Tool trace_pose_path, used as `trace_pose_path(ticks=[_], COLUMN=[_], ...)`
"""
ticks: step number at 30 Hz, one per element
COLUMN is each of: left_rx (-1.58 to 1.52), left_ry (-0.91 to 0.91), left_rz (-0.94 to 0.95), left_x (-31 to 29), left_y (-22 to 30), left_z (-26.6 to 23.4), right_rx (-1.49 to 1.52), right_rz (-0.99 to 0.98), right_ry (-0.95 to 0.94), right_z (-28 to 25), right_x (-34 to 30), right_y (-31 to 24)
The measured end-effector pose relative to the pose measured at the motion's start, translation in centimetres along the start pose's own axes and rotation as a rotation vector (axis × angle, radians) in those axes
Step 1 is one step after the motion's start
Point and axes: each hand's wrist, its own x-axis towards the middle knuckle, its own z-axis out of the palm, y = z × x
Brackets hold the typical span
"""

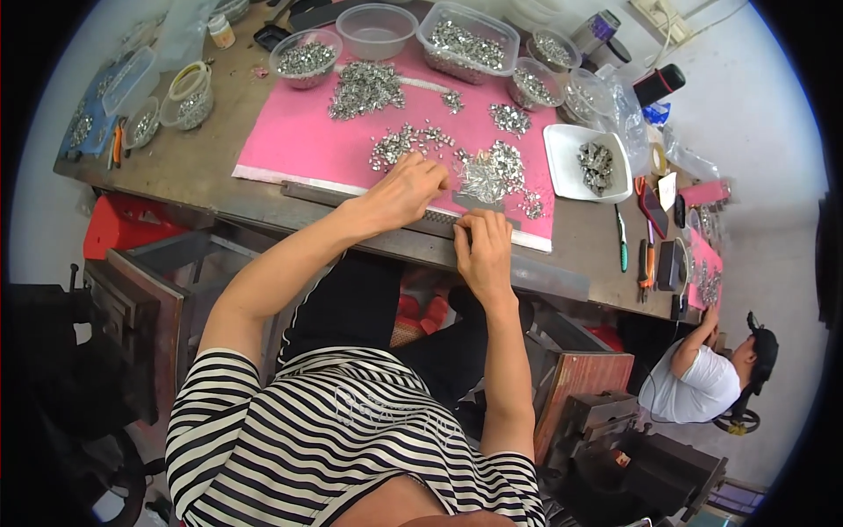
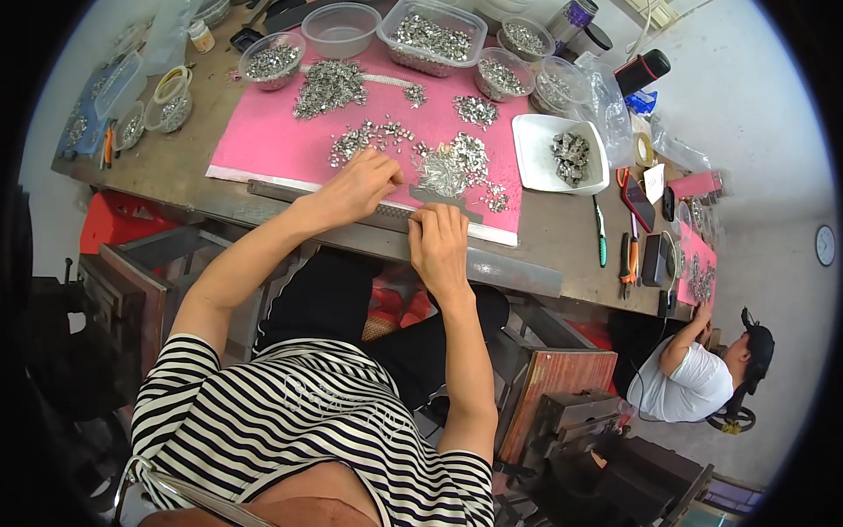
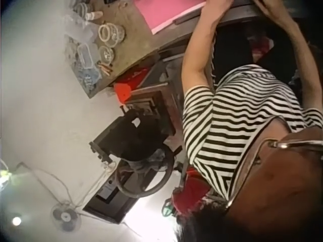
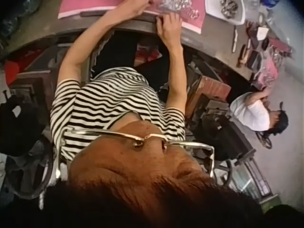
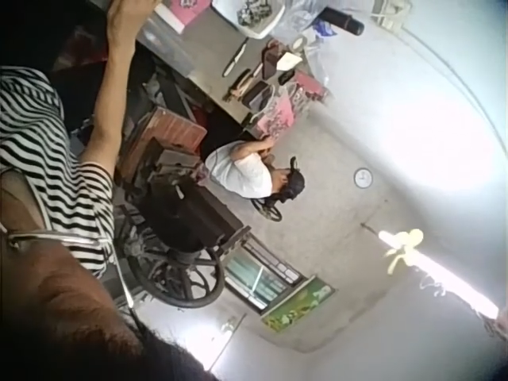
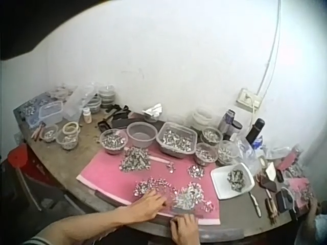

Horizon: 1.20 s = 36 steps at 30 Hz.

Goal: The person places small metal components into a metal fixture by hand, loads the fixture into a press machine to rotate its hand wheel, and fits additional metal pieces into the fixture.

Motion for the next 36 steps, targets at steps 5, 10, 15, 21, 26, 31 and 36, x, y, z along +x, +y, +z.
trace_pose_path(ticks=[5,10,15,21,26,31,36], left_rx=[0.043,0.126,0.106,0.157,0.221,0.138,0.227], left_ry=[-0.032,-0.062,-0.043,-0.009,0.015,-0.017,0.076], left_rz=[-0.001,-0.022,-0.069,-0.156,-0.122,-0.165,-0.082], left_x=[-0.5,-0.6,-0.5,-0.7,-1.0,-1.0,-1.1], left_y=[-0.3,-0.4,-0.3,0.3,0.1,-0.3,-0.1], left_z=[-0.2,-0.7,-0.3,-0.8,-0.8,-0.8,-0.3], right_rx=[0.06,-0.045,-0.169,-0.302,-0.358,-0.165,0.171], right_rz=[-0.016,0.216,0.353,0.362,0.317,0.168,0.067], right_ry=[-0.013,0.14,0.141,0.079,0.061,0.034,-0.074], right_z=[-0.4,-1.6,-2.6,-1.3,-1.2,-2.3,-1.1], right_x=[0.2,-0.3,0.8,2.0,2.3,2.5,1.3], right_y=[0.0,4.7,8.5,9.2,9.1,6.0,0.9])
